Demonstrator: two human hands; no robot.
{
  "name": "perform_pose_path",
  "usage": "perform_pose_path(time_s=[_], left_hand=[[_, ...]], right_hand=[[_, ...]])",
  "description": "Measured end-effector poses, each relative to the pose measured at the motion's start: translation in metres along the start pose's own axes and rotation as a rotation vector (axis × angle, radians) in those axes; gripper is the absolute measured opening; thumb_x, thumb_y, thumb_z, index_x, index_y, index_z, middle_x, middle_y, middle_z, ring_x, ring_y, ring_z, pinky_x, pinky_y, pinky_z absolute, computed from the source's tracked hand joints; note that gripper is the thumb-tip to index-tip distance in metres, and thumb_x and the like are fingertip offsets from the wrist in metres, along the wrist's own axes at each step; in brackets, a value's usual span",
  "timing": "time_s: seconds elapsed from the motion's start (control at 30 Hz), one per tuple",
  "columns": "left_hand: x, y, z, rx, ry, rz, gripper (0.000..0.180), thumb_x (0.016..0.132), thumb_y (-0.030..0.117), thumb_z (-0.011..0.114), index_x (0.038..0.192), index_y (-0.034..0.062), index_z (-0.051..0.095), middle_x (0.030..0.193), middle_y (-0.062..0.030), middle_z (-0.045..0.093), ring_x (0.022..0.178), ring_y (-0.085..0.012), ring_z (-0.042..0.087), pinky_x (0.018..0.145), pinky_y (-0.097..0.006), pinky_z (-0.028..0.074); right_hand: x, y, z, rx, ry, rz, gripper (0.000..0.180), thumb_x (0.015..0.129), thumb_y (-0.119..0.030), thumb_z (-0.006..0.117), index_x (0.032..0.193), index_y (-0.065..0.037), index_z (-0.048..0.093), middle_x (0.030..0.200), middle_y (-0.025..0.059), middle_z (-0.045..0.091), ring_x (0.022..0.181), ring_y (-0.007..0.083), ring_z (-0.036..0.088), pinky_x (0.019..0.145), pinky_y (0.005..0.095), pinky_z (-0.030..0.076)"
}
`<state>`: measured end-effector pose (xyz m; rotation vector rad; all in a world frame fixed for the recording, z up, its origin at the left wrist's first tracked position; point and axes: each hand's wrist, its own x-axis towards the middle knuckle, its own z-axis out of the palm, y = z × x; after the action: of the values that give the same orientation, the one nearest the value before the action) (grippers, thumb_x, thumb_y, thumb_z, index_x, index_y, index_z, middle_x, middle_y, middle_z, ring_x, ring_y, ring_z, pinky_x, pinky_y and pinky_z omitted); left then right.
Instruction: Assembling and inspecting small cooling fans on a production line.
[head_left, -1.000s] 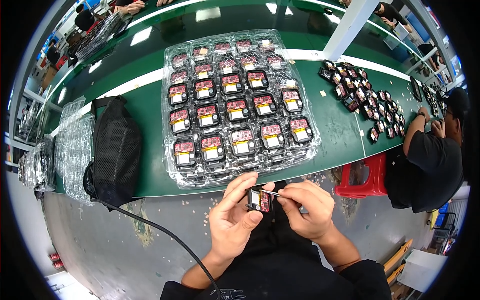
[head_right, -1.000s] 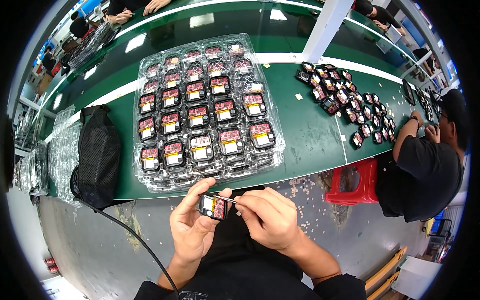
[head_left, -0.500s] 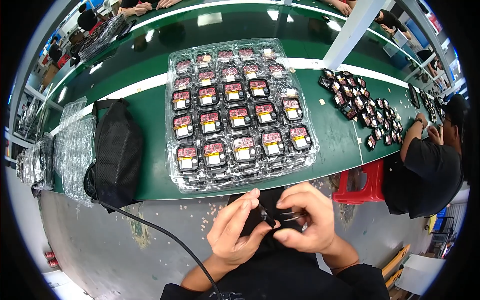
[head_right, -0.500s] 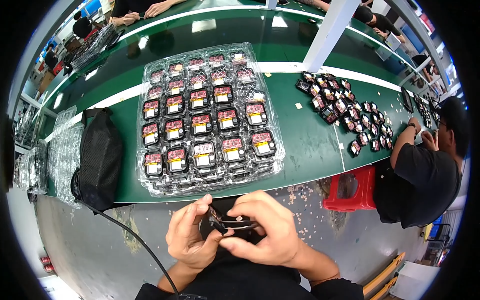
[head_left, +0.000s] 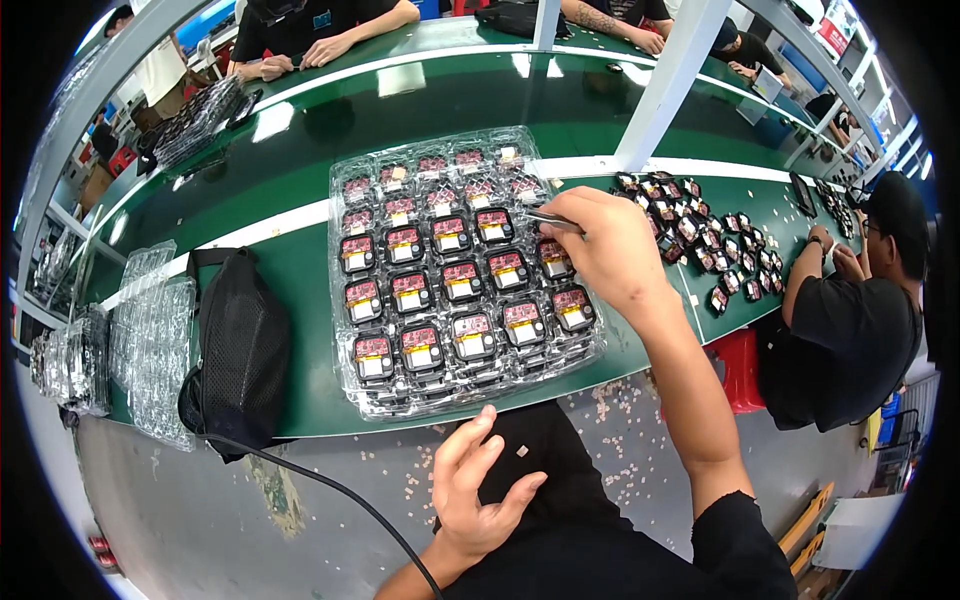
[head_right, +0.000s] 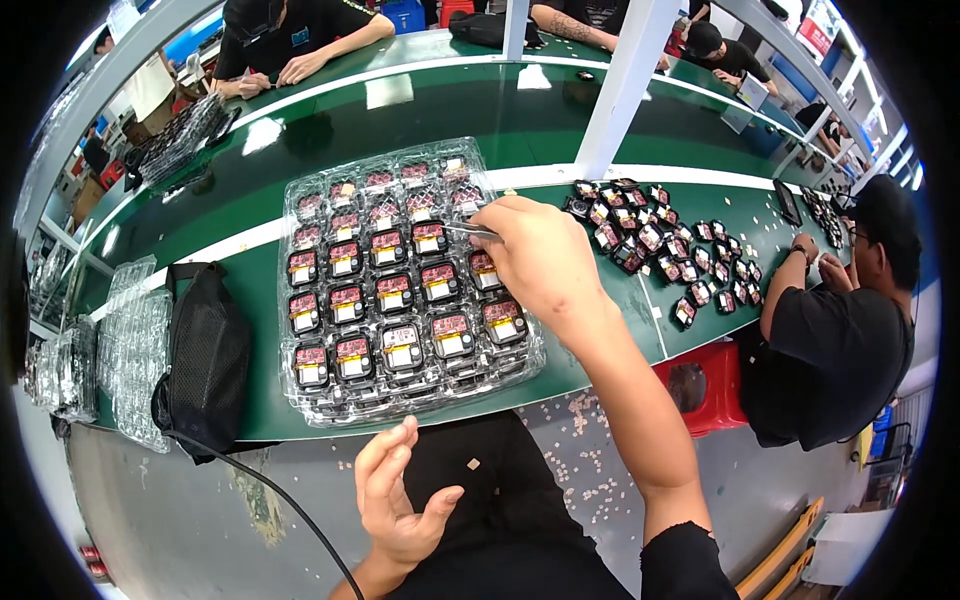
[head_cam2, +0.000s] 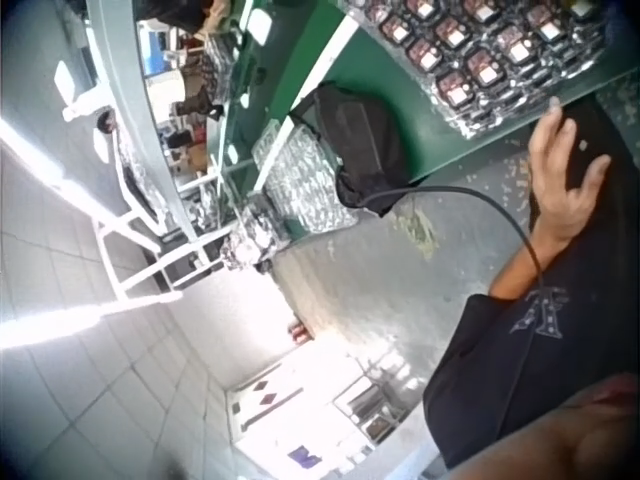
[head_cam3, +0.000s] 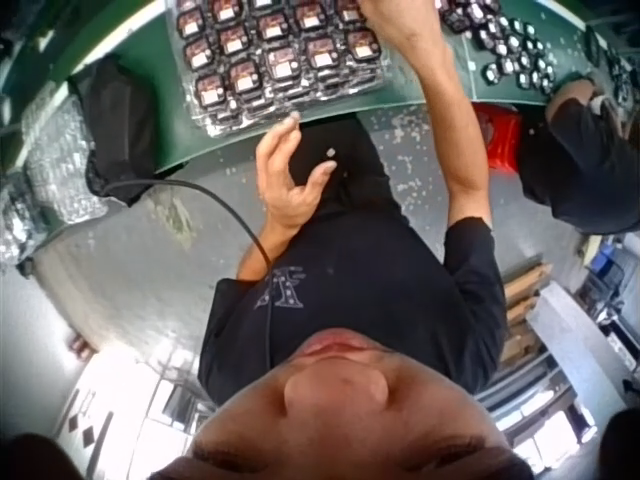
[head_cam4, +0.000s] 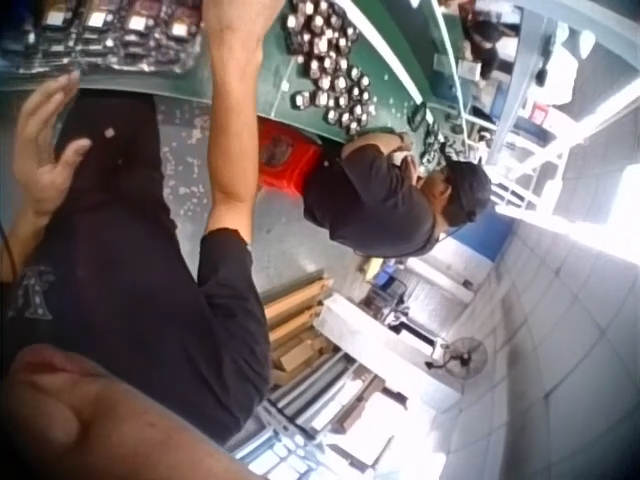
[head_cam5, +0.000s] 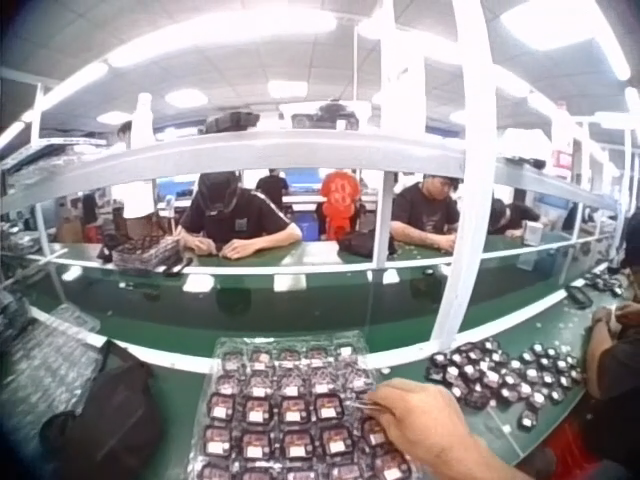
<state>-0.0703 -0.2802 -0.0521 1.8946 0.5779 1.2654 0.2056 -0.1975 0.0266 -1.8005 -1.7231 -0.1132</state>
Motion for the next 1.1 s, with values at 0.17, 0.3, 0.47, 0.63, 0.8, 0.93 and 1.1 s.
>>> perform_pose_path(time_s=[0.17, 0.3, 0.47, 0.63, 0.8, 0.93, 1.1], left_hand=[[-0.002, 0.005, 0.005, -0.046, -0.034, -0.045, 0.060, 0.089, 0.023, 0.083, 0.134, -0.0022, 0.053, 0.134, -0.0241, 0.054, 0.125, -0.0383, 0.060, 0.103, -0.045, 0.054], [-0.001, 0.001, 0.007, -0.043, -0.054, -0.047, 0.057, 0.090, 0.023, 0.081, 0.134, -0.0029, 0.054, 0.134, -0.0242, 0.054, 0.124, -0.0379, 0.061, 0.103, -0.044, 0.055], [-0.004, -0.004, 0.012, -0.052, -0.026, -0.062, 0.055, 0.094, 0.027, 0.077, 0.133, -0.0037, 0.054, 0.135, -0.0235, 0.052, 0.124, -0.0375, 0.060, 0.103, -0.044, 0.054], [-0.007, -0.005, 0.014, -0.077, -0.034, -0.061, 0.048, 0.096, 0.023, 0.073, 0.131, -0.0042, 0.054, 0.133, -0.0239, 0.052, 0.120, -0.0373, 0.062, 0.101, -0.045, 0.055], [-0.004, -0.002, 0.014, -0.147, -0.010, -0.002, 0.023, 0.095, 0.010, 0.068, 0.113, -0.0034, 0.059, 0.118, -0.0224, 0.059, 0.104, -0.0355, 0.069, 0.091, -0.044, 0.060], [-0.003, -0.003, 0.016, -0.189, 0.023, -0.022, 0.014, 0.090, 0.000, 0.070, 0.104, -0.0006, 0.066, 0.112, -0.0203, 0.063, 0.097, -0.0351, 0.072, 0.083, -0.041, 0.062], [0.002, -0.002, 0.022, -0.178, -0.019, -0.002, 0.012, 0.094, 0.004, 0.066, 0.104, -0.0008, 0.061, 0.107, -0.0202, 0.063, 0.093, -0.0342, 0.071, 0.082, -0.039, 0.060]], right_hand=[[0.007, 0.014, 0.004, -0.050, -0.155, 0.007, 0.025, 0.081, 0.000, 0.060, 0.101, -0.004, 0.075, 0.108, 0.0118, 0.073, 0.095, 0.0360, 0.070, 0.085, 0.0467, 0.057], [0.006, 0.011, -0.004, -0.148, -0.236, 0.024, 0.032, 0.079, 0.000, 0.061, 0.106, -0.007, 0.077, 0.116, 0.0091, 0.073, 0.099, 0.0329, 0.071, 0.088, 0.0443, 0.058], [-0.001, 0.006, 0.000, 0.038, -0.055, -0.028, 0.039, 0.080, 0.007, 0.055, 0.114, -0.003, 0.072, 0.123, 0.0139, 0.069, 0.109, 0.0353, 0.068, 0.096, 0.0426, 0.054], [-0.069, 0.017, -0.027, 0.044, 0.176, 0.406, 0.038, 0.083, 0.004, 0.058, 0.119, -0.002, 0.069, 0.127, 0.0171, 0.062, 0.102, 0.0382, 0.068, 0.089, 0.0448, 0.055], [-0.155, 0.057, -0.038, -0.550, 0.281, 0.910, 0.042, 0.095, -0.032, 0.068, 0.125, -0.004, 0.066, 0.135, 0.0193, 0.057, 0.089, 0.0424, 0.072, 0.082, 0.0499, 0.057], [-0.179, 0.071, -0.045, -0.542, 0.240, 1.013, 0.041, 0.093, -0.036, 0.071, 0.122, -0.006, 0.067, 0.129, 0.0193, 0.060, 0.092, 0.0423, 0.071, 0.083, 0.0509, 0.056], [-0.184, 0.075, -0.042, -0.485, 0.271, 0.934, 0.024, 0.090, -0.026, 0.075, 0.102, -0.007, 0.067, 0.109, 0.0153, 0.067, 0.088, 0.0418, 0.069, 0.078, 0.0500, 0.054]])
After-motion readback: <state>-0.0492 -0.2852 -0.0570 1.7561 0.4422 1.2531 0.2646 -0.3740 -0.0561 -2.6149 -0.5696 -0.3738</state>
